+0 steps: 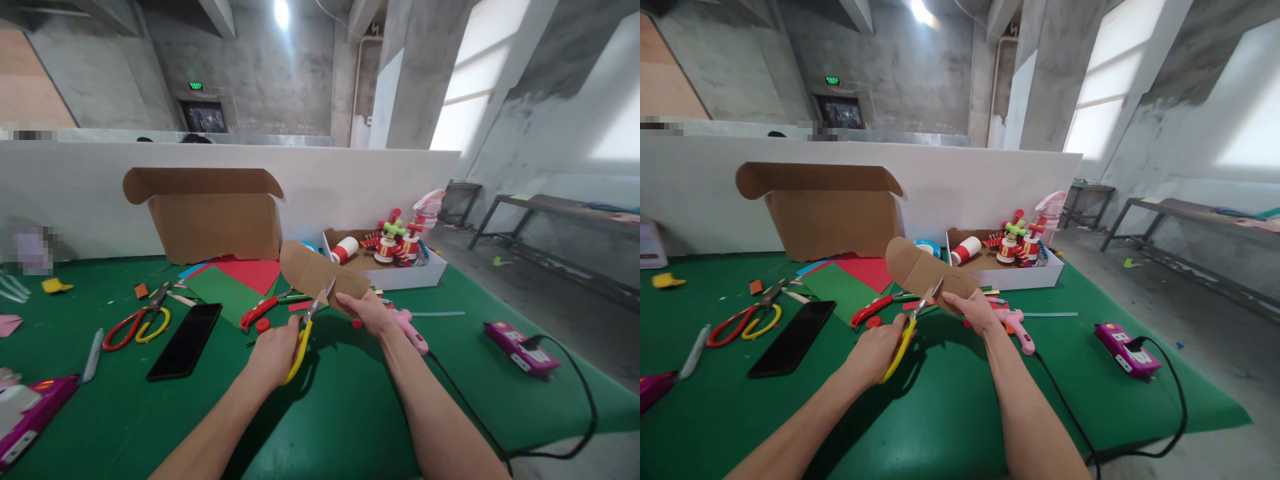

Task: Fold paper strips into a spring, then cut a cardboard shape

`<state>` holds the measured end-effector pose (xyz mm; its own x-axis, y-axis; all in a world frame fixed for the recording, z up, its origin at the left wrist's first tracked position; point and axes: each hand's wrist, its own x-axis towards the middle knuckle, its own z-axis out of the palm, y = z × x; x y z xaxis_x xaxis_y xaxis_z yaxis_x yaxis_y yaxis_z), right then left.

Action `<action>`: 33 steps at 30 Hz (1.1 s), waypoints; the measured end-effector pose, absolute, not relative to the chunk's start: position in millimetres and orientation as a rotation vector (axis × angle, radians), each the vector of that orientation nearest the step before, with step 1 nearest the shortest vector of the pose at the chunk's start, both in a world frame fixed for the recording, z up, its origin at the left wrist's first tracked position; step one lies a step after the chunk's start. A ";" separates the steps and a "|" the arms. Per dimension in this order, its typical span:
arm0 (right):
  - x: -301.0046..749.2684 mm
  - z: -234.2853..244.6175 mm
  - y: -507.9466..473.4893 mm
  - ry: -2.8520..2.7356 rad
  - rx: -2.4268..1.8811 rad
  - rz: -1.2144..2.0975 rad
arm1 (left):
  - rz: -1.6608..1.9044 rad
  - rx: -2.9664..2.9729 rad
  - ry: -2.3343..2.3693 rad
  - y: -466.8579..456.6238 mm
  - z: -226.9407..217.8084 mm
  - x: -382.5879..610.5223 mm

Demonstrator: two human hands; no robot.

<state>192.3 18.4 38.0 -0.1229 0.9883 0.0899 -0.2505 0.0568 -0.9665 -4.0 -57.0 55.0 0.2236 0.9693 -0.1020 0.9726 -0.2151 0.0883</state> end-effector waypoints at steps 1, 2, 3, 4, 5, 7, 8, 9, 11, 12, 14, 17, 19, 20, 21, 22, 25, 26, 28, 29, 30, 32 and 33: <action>192.5 38.7 17.9 -1.165 -0.910 1.349 | -0.054 2.338 1.902 -57.1 56.6 -3.5; 192.7 39.7 17.1 -1.178 -0.912 1.346 | -0.068 2.327 1.919 -57.3 57.9 -3.0; 192.9 40.9 16.0 -1.190 -0.911 1.347 | -0.072 2.323 1.924 -57.5 58.8 -2.6; 193.1 42.3 14.8 -1.199 -0.906 1.348 | -0.066 2.327 1.915 -57.7 59.3 -2.3; 193.2 43.7 13.5 -1.206 -0.899 1.349 | -0.052 2.334 1.901 -57.9 59.2 -2.1; 193.4 46.2 11.3 -1.205 -0.887 1.352 | -0.022 2.343 1.879 -58.3 58.0 -2.0; 193.4 47.0 10.6 -1.200 -0.882 1.357 | -0.012 2.343 1.874 -58.4 57.1 -2.2; 193.5 47.6 10.2 -1.195 -0.880 1.364 | -0.006 2.341 1.871 -58.4 56.2 -2.4; 193.9 47.7 10.3 -1.201 -0.881 1.383 | 0.005 2.346 1.858 -58.3 54.8 -3.0; 194.4 47.5 10.6 -1.210 -0.884 1.389 | 0.011 2.355 1.846 -58.2 54.4 -3.2; 195.7 47.2 11.5 -1.229 -0.891 1.396 | 0.010 2.369 1.830 -58.2 54.2 -3.2; 197.9 48.2 11.8 -1.220 -0.892 1.398 | -0.010 2.368 1.830 -59.5 55.0 -1.6; 199.0 50.2 11.1 -1.202 -0.896 1.398 | -0.012 2.365 1.833 -60.9 55.6 -0.1; 199.3 51.3 10.6 -1.196 -0.900 1.397 | -0.009 2.369 1.833 -61.6 55.7 0.5; 199.7 52.4 10.1 -1.192 -0.904 1.396 | -0.008 2.374 1.832 -62.1 55.6 1.0; 200.0 53.3 9.7 -1.191 -0.907 1.396 | -0.008 2.381 1.829 -62.5 55.2 1.3; 201.2 54.3 9.5 -1.186 -0.911 1.407 | -0.025 2.400 1.809 -62.7 53.6 1.2; 201.8 54.1 9.6 -1.186 -0.917 1.410 | -0.031 2.405 1.802 -62.7 53.0 1.1; 203.2 53.6 9.9 -1.191 -0.934 1.418 | -0.035 2.417 1.791 -62.8 52.2 1.2; 203.9 53.4 10.1 -1.189 -0.940 1.425 | -0.035 2.419 1.792 -63.0 52.1 1.4; 204.6 53.2 10.1 -1.185 -0.943 1.435 | -0.034 2.419 1.794 -63.3 52.2 1.7; 205.9 53.1 10.3 -1.174 -0.942 1.460 | -0.038 2.416 1.799 -64.1 53.0 2.5; 206.5 53.0 10.3 -1.170 -0.939 1.470 | -0.041 2.414 1.804 -64.6 53.6 3.0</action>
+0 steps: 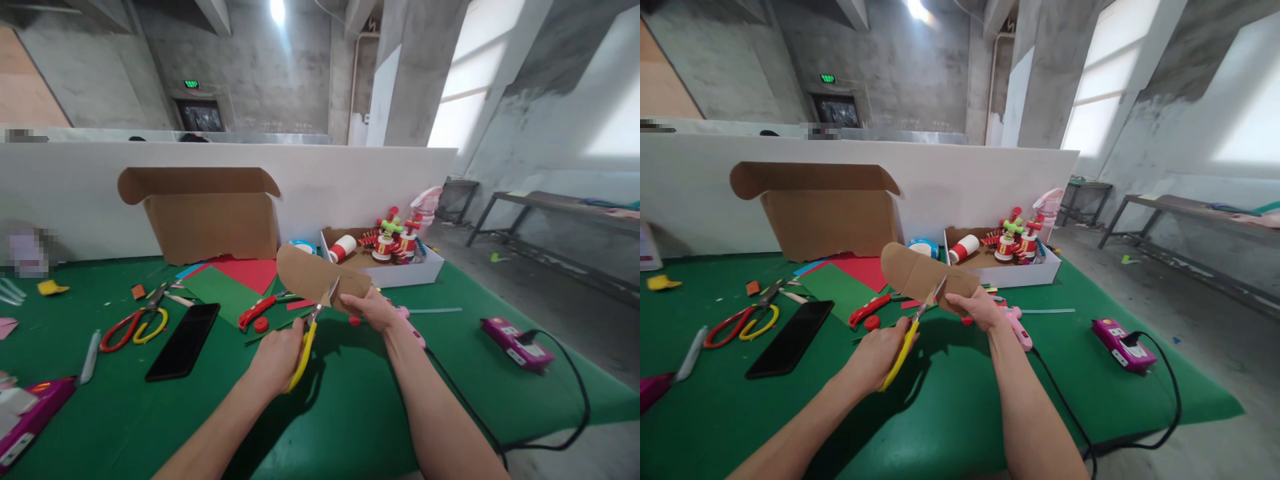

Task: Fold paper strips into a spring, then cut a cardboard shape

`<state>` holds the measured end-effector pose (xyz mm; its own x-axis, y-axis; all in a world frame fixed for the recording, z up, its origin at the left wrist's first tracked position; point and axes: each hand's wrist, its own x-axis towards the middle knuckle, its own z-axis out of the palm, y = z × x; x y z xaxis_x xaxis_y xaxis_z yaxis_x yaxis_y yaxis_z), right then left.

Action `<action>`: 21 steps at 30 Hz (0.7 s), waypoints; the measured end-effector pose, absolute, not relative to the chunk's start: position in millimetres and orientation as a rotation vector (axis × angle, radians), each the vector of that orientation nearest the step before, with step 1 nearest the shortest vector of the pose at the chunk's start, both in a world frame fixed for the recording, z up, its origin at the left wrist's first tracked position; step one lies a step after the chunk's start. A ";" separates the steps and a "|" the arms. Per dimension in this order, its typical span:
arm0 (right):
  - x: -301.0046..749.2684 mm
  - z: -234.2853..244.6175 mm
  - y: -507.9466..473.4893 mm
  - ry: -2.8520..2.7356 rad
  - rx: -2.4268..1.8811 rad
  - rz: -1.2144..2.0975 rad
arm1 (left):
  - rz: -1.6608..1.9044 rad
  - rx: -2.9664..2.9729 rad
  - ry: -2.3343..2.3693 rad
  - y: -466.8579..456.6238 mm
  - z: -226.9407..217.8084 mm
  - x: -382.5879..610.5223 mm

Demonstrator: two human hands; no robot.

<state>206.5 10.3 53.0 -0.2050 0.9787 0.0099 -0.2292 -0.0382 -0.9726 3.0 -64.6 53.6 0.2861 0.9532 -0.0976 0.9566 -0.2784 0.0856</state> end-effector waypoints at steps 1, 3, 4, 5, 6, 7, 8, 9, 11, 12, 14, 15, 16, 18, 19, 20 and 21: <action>207.1 52.8 10.5 -1.169 -0.938 1.476 | -0.044 2.412 1.809 -65.1 54.2 3.4; 208.1 52.3 10.8 -1.170 -0.945 1.479 | -0.049 2.411 1.808 -65.8 55.2 4.0; 208.4 52.0 10.9 -1.169 -0.949 1.480 | -0.051 2.412 1.804 -66.0 55.5 4.2; 208.6 51.7 11.0 -1.163 -0.951 1.484 | -0.052 2.414 1.798 -66.2 55.6 4.3; 208.6 51.5 11.0 -1.152 -0.948 1.488 | -0.053 2.416 1.791 -66.2 55.5 4.3; 208.4 51.4 10.9 -1.141 -0.937 1.493 | -0.054 2.417 1.785 -66.2 55.2 4.3; 208.3 51.3 10.7 -1.130 -0.922 1.496 | -0.055 2.416 1.781 -66.3 55.0 4.2; 208.2 51.3 10.5 -1.123 -0.907 1.497 | -0.054 2.413 1.780 -66.3 54.8 4.2; 208.6 51.2 10.4 -1.129 -0.889 1.494 | -0.046 2.413 1.770 -66.7 55.0 4.2; 209.1 51.1 10.4 -1.140 -0.889 1.491 | -0.043 2.415 1.765 -67.0 55.5 4.3; 210.6 50.7 10.7 -1.157 -0.892 1.489 | -0.040 2.412 1.759 -67.8 57.1 4.9; 211.6 50.5 10.9 -1.163 -0.893 1.492 | -0.042 2.407 1.758 -68.3 58.1 5.4; 212.5 50.4 11.1 -1.166 -0.892 1.497 | -0.046 2.402 1.757 -68.7 59.2 5.8; 214.0 50.1 11.4 -1.168 -0.885 1.509 | -0.051 2.396 1.759 -69.5 60.9 6.7; 214.6 50.0 11.4 -1.166 -0.883 1.514 | -0.053 2.395 1.761 -69.9 61.5 7.0; 215.1 49.8 11.4 -1.163 -0.881 1.517 | -0.055 2.395 1.764 -70.1 61.7 7.2; 215.4 49.5 11.5 -1.158 -0.881 1.520 | -0.057 2.396 1.766 -70.2 61.5 7.2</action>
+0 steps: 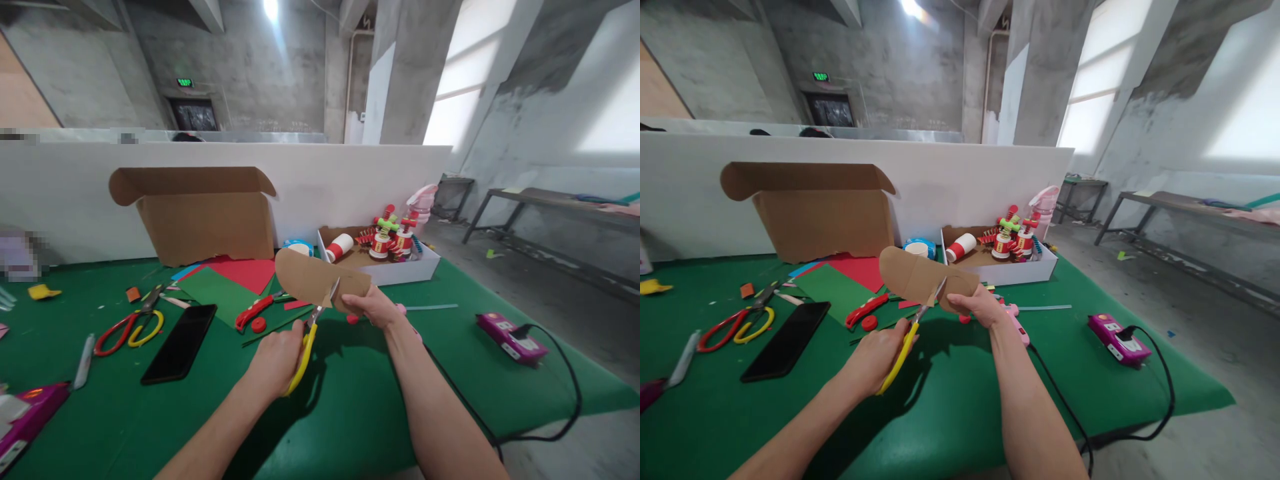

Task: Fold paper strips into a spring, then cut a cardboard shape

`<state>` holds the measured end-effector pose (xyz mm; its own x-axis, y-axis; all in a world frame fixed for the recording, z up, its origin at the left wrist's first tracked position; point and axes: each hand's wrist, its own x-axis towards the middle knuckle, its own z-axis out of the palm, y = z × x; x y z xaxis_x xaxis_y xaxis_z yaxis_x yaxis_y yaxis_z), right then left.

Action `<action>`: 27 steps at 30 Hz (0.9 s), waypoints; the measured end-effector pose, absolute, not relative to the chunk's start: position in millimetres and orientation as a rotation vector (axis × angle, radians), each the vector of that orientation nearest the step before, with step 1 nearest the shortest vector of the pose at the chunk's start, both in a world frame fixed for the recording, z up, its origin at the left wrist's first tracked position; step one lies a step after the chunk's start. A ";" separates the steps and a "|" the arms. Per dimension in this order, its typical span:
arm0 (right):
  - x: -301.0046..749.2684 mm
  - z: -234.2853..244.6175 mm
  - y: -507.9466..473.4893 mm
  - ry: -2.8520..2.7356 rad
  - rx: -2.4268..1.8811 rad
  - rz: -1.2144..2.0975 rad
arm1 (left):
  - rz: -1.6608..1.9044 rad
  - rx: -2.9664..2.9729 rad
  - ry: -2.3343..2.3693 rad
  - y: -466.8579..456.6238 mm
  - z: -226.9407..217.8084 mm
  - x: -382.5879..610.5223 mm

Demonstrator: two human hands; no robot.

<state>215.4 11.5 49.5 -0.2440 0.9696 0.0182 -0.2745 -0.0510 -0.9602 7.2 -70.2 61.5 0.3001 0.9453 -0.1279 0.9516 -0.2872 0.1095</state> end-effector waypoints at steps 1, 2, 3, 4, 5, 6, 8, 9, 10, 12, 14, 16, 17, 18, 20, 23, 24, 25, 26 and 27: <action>215.8 49.0 11.6 -1.153 -0.880 1.522 | -0.057 2.398 1.765 -70.2 61.0 7.1; 216.1 48.4 11.8 -1.149 -0.881 1.525 | -0.056 2.403 1.764 -70.1 60.3 6.9; 216.6 47.7 12.1 -1.148 -0.881 1.527 | -0.055 2.409 1.761 -69.9 59.5 6.7; 217.1 46.9 12.6 -1.150 -0.881 1.528 | -0.056 2.413 1.762 -69.8 58.8 6.6; 217.7 46.1 13.1 -1.154 -0.880 1.528 | -0.058 2.415 1.765 -69.6 58.4 6.6; 218.5 45.3 13.6 -1.159 -0.878 1.527 | -0.064 2.413 1.773 -69.7 58.5 6.8; 220.0 44.5 14.2 -1.172 -0.874 1.518 | -0.081 2.400 1.795 -70.2 60.8 7.8; 220.8 44.5 14.2 -1.177 -0.874 1.511 | -0.093 2.392 1.806 -70.8 63.0 8.5; 221.6 44.9 13.9 -1.182 -0.875 1.505 | -0.105 2.383 1.816 -71.5 65.6 9.3; 222.7 46.7 12.7 -1.190 -0.884 1.497 | -0.126 2.371 1.833 -72.8 71.0 10.5; 222.7 49.1 11.5 -1.196 -0.897 1.497 | -0.147 2.363 1.846 -73.2 74.3 10.8; 220.7 50.8 11.7 -1.191 -0.909 1.492 | -0.153 2.360 1.851 -72.1 73.6 9.6; 218.7 51.1 12.6 -1.178 -0.915 1.492 | -0.146 2.359 1.849 -71.0 71.9 8.5; 215.9 51.0 13.9 -1.155 -0.923 1.495 | -0.130 2.360 1.843 -69.7 69.6 7.3; 208.0 49.9 17.2 -1.059 -0.929 1.506 | -0.074 2.349 1.842 -66.7 64.7 4.8; 190.2 47.4 18.2 -0.827 -0.823 1.453 | -0.001 2.275 1.923 -63.4 61.1 2.9; 183.1 46.5 16.6 -0.792 -0.759 1.449 | 0.013 2.243 1.966 -63.0 61.5 3.1; 175.9 45.7 14.1 -0.790 -0.719 1.473 | 0.024 2.215 2.008 -62.9 62.6 3.7; 168.6 44.7 10.9 -0.803 -0.701 1.499 | 0.029 2.193 2.041 -63.2 64.2 4.7; 161.7 43.7 7.5 -0.823 -0.693 1.517 | 0.031 2.175 2.067 -63.7 65.9 6.0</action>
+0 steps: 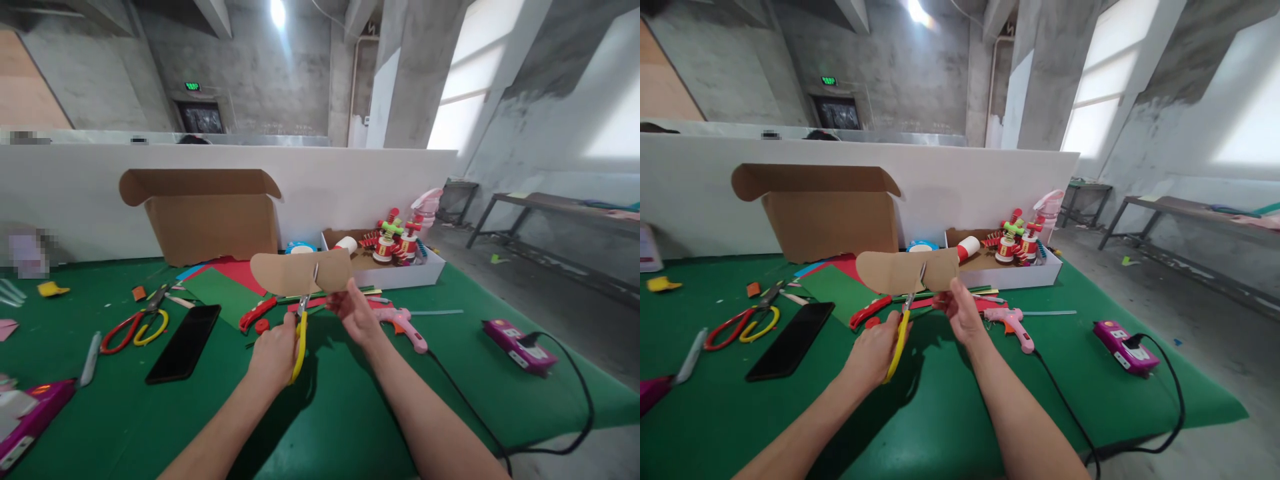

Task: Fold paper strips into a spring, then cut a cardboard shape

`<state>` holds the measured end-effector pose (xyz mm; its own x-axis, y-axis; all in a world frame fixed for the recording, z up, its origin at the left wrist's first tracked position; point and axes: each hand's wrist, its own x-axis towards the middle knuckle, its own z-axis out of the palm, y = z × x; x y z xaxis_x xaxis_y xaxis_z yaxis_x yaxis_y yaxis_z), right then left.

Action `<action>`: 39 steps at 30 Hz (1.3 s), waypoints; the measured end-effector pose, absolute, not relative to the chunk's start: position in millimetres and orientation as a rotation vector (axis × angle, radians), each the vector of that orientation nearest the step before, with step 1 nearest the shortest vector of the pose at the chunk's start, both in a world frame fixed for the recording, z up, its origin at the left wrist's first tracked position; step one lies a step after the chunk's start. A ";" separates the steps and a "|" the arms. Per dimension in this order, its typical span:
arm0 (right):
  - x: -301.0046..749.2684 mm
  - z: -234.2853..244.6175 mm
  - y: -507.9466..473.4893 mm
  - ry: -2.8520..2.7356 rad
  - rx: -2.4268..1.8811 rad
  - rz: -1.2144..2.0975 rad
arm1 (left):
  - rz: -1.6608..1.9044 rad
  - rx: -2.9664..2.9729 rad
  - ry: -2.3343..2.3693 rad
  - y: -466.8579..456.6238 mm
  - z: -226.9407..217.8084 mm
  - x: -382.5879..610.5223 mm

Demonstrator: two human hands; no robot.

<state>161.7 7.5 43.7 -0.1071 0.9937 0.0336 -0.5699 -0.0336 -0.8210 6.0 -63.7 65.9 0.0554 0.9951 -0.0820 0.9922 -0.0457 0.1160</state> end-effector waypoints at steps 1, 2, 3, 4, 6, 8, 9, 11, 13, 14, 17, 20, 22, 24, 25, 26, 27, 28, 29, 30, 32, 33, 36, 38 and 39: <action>155.5 42.5 4.3 -0.842 -0.697 1.521 | 0.029 2.161 2.085 -64.4 67.5 7.5; 150.1 41.1 1.7 -0.861 -0.717 1.516 | 0.023 2.154 2.091 -65.1 68.6 9.2; 145.9 39.6 -0.2 -0.864 -0.746 1.488 | 0.010 2.151 2.086 -65.7 69.2 11.0; 142.9 38.0 -1.1 -0.845 -0.783 1.453 | -0.008 2.158 2.075 -66.3 69.1 12.9; 140.4 34.9 -0.4 -0.763 -0.858 1.367 | -0.046 2.188 2.045 -66.7 67.2 16.6; 141.6 32.4 2.3 -0.679 -0.901 1.276 | -0.078 2.219 2.005 -66.4 64.0 19.5; 143.0 31.4 3.9 -0.658 -0.908 1.237 | -0.089 2.230 1.988 -66.2 62.6 20.5; 146.0 30.3 6.8 -0.659 -0.903 1.186 | -0.104 2.243 1.960 -65.8 61.1 21.1; 148.0 30.1 8.8 -0.672 -0.884 1.176 | -0.113 2.249 1.948 -66.0 61.9 20.0; 148.6 30.3 9.4 -0.672 -0.873 1.184 | -0.113 2.250 1.945 -66.3 63.0 19.2; 148.8 31.6 10.2 -0.653 -0.843 1.236 | -0.100 2.241 1.930 -67.6 67.0 16.8; 149.5 32.8 10.3 -0.662 -0.816 1.267 | -0.087 2.221 1.915 -68.5 68.3 16.1; 151.3 33.5 10.5 -0.689 -0.793 1.270 | -0.052 2.219 1.897 -68.4 66.2 16.1; 153.8 34.2 10.9 -0.705 -0.768 1.277 | 0.001 2.218 1.880 -68.0 62.4 16.0; 155.0 34.5 11.0 -0.707 -0.753 1.287 | 0.028 2.220 1.869 -67.7 60.2 15.8; 155.8 34.8 11.2 -0.704 -0.738 1.297 | 0.052 2.222 1.858 -67.4 58.1 15.6; 156.3 34.8 11.4 -0.696 -0.724 1.307 | 0.072 2.226 1.845 -67.1 56.2 15.2; 156.4 34.7 11.6 -0.683 -0.712 1.315 | 0.086 2.231 1.833 -66.8 54.5 14.8; 156.1 34.3 11.9 -0.665 -0.704 1.322 | 0.096 2.234 1.822 -66.4 53.2 14.3; 155.5 33.7 12.1 -0.643 -0.699 1.328 | 0.103 2.232 1.814 -66.0 52.1 13.7; 153.7 32.4 12.8 -0.608 -0.694 1.334 | 0.116 2.217 1.804 -64.9 50.6 11.9; 152.7 31.8 13.0 -0.602 -0.692 1.336 | 0.131 2.210 1.793 -64.3 50.0 11.0; 150.0 31.5 13.0 -0.603 -0.692 1.331 | 0.203 2.197 1.752 -62.8 49.0 9.0; 148.1 32.2 12.0 -0.596 -0.699 1.306 | 0.236 2.183 1.739 -62.4 48.9 9.3; 147.0 32.6 11.2 -0.596 -0.706 1.282 | 0.245 2.170 1.741 -62.5 49.0 10.1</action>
